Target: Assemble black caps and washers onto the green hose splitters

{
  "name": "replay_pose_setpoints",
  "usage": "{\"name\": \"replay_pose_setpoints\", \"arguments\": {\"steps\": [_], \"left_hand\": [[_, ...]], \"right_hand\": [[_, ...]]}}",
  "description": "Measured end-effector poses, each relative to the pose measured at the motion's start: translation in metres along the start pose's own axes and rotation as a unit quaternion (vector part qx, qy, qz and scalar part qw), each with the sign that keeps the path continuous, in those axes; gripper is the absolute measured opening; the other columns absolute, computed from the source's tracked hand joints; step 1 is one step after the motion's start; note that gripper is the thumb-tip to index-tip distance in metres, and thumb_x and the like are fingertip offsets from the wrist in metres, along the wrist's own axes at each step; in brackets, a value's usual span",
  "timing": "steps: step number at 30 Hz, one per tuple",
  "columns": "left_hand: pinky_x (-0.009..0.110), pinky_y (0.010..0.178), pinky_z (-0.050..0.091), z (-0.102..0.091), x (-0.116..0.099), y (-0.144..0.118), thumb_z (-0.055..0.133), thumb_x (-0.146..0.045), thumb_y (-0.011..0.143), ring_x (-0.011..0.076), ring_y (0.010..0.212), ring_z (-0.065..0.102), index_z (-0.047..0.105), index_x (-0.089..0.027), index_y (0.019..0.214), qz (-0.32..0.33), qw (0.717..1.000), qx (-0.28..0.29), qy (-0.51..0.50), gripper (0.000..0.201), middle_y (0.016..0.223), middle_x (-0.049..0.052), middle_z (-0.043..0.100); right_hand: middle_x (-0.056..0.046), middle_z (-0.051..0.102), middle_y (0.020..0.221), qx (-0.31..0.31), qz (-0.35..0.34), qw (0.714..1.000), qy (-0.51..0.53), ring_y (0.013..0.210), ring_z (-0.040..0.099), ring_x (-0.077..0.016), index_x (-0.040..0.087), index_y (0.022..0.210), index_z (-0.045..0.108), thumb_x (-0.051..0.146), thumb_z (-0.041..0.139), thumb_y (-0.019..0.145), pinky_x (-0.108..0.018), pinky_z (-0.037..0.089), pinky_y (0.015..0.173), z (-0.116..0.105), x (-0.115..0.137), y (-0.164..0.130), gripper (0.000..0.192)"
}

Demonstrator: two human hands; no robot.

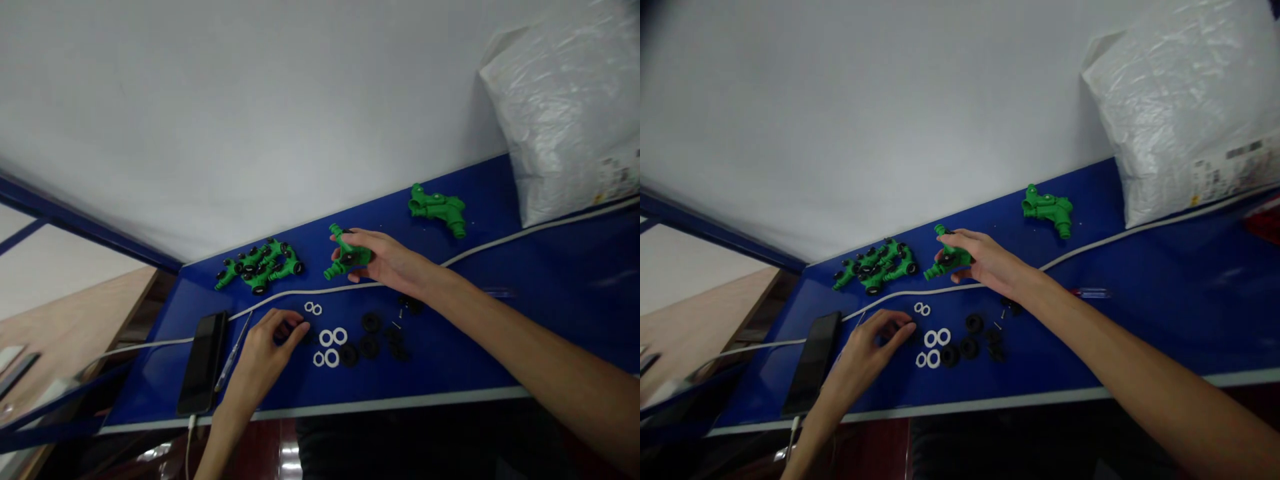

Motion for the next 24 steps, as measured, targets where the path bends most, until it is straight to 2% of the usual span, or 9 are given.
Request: {"name": "replay_pose_setpoints", "arguments": {"steps": [3,7,11,14,20,24], "left_hand": [[0.034,0.081,0.05,0.005,0.001,-0.004,0.069,-0.044,0.086,0.0215,0.087,0.066,0.075,-0.022,0.096,-0.003,1.0,0.006,0.014,0.025,0.098,0.005,0.071],[0.034,0.082,0.049,0.009,-0.007,0.003,0.065,-0.038,0.088,0.022,0.091,0.067,0.075,-0.024,0.09,0.006,1.0,0.023,0.006,0.017,0.099,0.004,0.072],[0.035,0.083,0.048,0.011,-0.005,0.005,0.064,-0.037,0.089,0.0227,0.089,0.067,0.074,-0.024,0.084,-0.004,0.999,0.033,0.005,0.017,0.093,0.003,0.073],[0.036,0.085,0.048,0.01,-0.004,0.003,0.064,-0.033,0.088,0.0234,0.089,0.067,0.073,-0.024,0.083,-0.001,1.0,0.028,0.009,0.014,0.09,0.002,0.074],[0.039,0.089,0.048,0.007,-0.003,-0.001,0.07,-0.032,0.083,0.0256,0.094,0.067,0.075,-0.025,0.093,-0.008,0.999,0.018,0.029,0.013,0.095,0.004,0.074],[0.038,0.087,0.049,0.008,-0.005,-0.001,0.071,-0.03,0.082,0.025,0.092,0.066,0.073,-0.024,0.085,-0.006,1.0,0.019,0.021,0.007,0.092,0.003,0.073]], "right_hand": [[-0.006,0.069,0.095,-0.017,-0.012,0.999,-0.036,0.089,0.064,-0.0204,0.021,0.1,0.064,0.04,0.076,0.083,-0.029,0.043,0.059,0.002,-0.002,-0.003,0.028],[-0.006,0.07,0.105,-0.035,-0.03,0.991,-0.127,0.1,0.063,-0.0216,0.024,0.107,0.058,0.041,0.072,0.086,-0.03,0.042,0.064,0.001,-0.003,-0.004,0.031],[-0.006,0.069,0.106,-0.055,-0.043,0.981,-0.18,0.093,0.062,-0.0202,0.024,0.108,0.053,0.038,0.063,0.09,-0.03,0.04,0.061,-0.005,-0.002,-0.002,0.025],[-0.005,0.068,0.103,-0.068,-0.046,0.979,-0.184,0.087,0.06,-0.0187,0.024,0.107,0.053,0.035,0.059,0.091,-0.03,0.038,0.059,-0.007,-0.002,-0.001,0.02],[-0.003,0.06,0.1,-0.055,-0.041,0.986,-0.149,0.091,0.058,-0.0187,0.024,0.104,0.05,0.037,0.062,0.09,-0.029,0.043,0.062,0.0,-0.003,-0.003,0.022],[-0.004,0.058,0.104,-0.034,-0.039,0.992,-0.117,0.094,0.058,-0.0194,0.025,0.106,0.049,0.041,0.063,0.091,-0.03,0.047,0.063,0.005,-0.005,-0.004,0.026]]}}
Point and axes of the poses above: each hand's wrist, its own y-axis towards the middle knuckle, its own z-axis out of the palm, x = y × z, the point moved 9 cm from there along y, towards the middle knuckle
